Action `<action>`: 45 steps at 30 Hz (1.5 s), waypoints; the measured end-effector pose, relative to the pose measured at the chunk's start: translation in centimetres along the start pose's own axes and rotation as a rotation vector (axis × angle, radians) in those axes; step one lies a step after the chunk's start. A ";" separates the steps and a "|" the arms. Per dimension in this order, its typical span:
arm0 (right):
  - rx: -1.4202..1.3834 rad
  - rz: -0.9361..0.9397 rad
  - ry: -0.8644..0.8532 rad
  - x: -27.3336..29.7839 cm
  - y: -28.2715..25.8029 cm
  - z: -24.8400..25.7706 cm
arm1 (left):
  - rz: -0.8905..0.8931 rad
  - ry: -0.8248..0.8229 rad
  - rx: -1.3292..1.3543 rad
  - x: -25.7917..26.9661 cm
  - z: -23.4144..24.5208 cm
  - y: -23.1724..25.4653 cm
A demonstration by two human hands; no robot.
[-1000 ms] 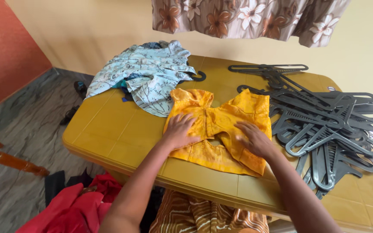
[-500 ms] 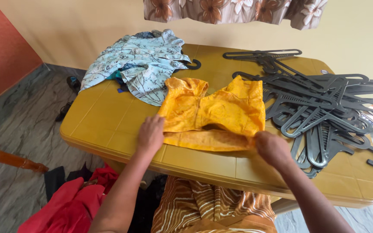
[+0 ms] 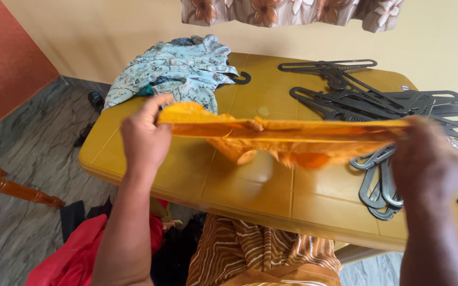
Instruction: The person sits on the floor and places several garments onto black plastic hangers. They handle a blue patterned top, a light green floral dress, and a yellow top, arranging each on a hanger and setting them aside.
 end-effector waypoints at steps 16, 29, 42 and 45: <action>-0.900 -0.111 0.283 -12.3 5.8 -6.7 | -0.221 0.002 0.328 -14.5 -4.4 5.2; -0.288 -0.242 -0.804 10.2 2.4 -14.4 | -0.152 -0.340 -0.763 6.3 -9.7 -9.4; -0.429 0.003 -0.776 3.8 -3.0 -14.9 | -0.189 -0.653 -0.800 2.9 -16.5 -5.1; -0.551 0.143 -0.650 0.9 -8.0 -20.0 | -0.215 -0.630 -0.740 1.3 -23.6 -4.6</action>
Point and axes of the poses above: each hand's wrist, its own x-axis away from the middle knuckle, its own z-axis out of the back of the hand, y = z × x, the point moved 5 cm from there along -x, towards the middle knuckle, and after that the axes turned 14 degrees about z, right-handed, at the moved point
